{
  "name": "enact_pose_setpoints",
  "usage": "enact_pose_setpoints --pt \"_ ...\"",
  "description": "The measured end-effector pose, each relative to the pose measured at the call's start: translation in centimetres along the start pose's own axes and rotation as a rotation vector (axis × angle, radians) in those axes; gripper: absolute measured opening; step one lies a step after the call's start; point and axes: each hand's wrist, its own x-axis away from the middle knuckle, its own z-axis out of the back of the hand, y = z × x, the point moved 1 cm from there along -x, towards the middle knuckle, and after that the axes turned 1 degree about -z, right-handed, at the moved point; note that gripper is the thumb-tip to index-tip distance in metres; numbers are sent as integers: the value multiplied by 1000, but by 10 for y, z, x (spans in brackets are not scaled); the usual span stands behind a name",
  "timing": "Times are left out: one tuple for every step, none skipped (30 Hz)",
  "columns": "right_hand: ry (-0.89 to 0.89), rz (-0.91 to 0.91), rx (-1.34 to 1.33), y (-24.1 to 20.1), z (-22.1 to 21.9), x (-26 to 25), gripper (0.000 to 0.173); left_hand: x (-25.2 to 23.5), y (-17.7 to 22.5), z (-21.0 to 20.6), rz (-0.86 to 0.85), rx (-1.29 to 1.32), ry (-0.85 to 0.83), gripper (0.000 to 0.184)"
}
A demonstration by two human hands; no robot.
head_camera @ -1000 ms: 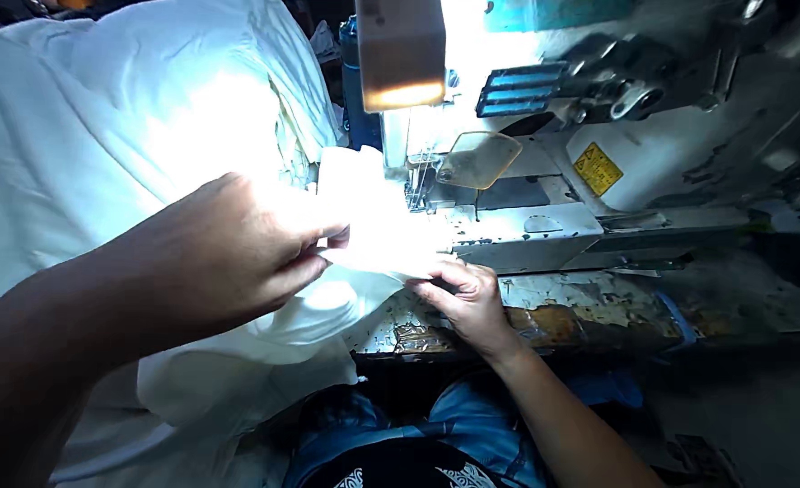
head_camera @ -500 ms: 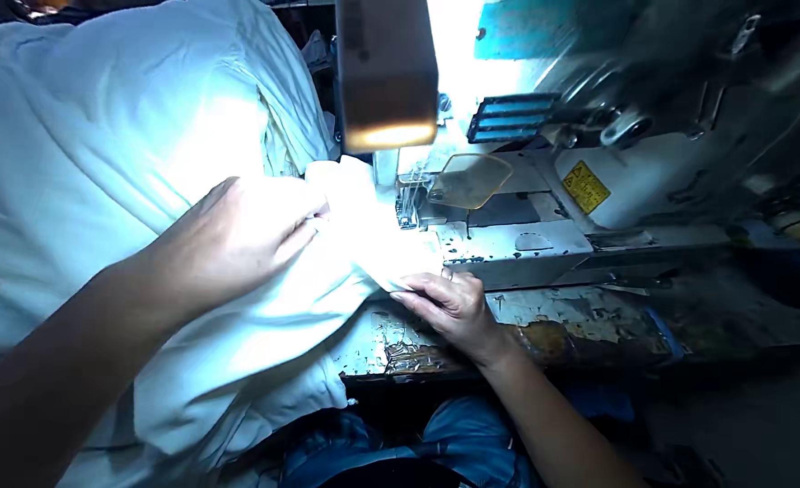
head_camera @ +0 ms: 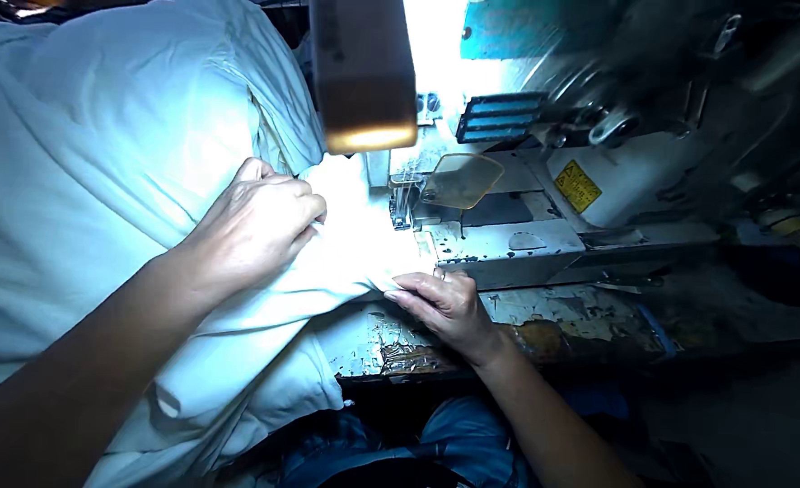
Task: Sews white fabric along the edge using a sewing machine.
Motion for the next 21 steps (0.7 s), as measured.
enact_pose_setpoints --pt "2 5 2 0 0 0 21 -1 -3 -2 20 1 5 8" --pt "2 8 6 0 1 0 21 -1 -1 -1 18 12 21 11" --pt "2 10 8 0 1 0 21 -1 3 1 -1 27 48 16" --pt "2 12 9 0 1 0 21 -1 10 5 -22 31 76 21" --pt "3 14 12 0 1 0 21 -2 13 7 -41 32 99 24" --pt "6 10 12 0 1 0 22 -4 12 6 -45 33 116 26" --pt "5 4 7 0 1 0 22 -5 8 2 -30 41 120 26" --pt "2 -1 4 -1 1 0 22 -4 4 -3 -8 77 128 26" --pt "-1 -1 -1 -1 0 -1 22 -3 4 -5 1 110 141 25" --pt "-2 3 -6 -1 0 -2 22 -4 9 -2 -21 138 151 24" --pt "-1 6 -6 0 1 -2 22 -5 17 2 -64 130 155 23" --pt "-3 5 -5 0 1 0 22 -6 24 6 -99 87 143 20" --pt "-6 -2 -3 0 2 1 22 -7 23 5 -92 14 116 15" --pt "-18 -12 0 0 2 1 23 -7 16 0 -35 -55 67 9" --pt "-31 -22 -2 0 3 1 23 -7 4 -7 76 -83 14 5" --pt "-42 -31 -4 -1 3 -1 23 -7 -8 -14 188 -62 -12 7" --pt "-52 -41 -5 -2 4 -2 24 -5 -16 -15 271 26 0 10" --pt "-60 -46 -8 -2 5 -3 24 -2 -18 -11 302 154 57 15" --pt "-62 -48 -14 -2 5 -3 24 2 -12 -3 279 253 139 19" --pt "-62 -46 -23 -2 6 -3 24 4 -1 10 230 323 203 20" --pt "-63 -44 -35 -2 6 -5 24 5 11 24 158 350 223 20"
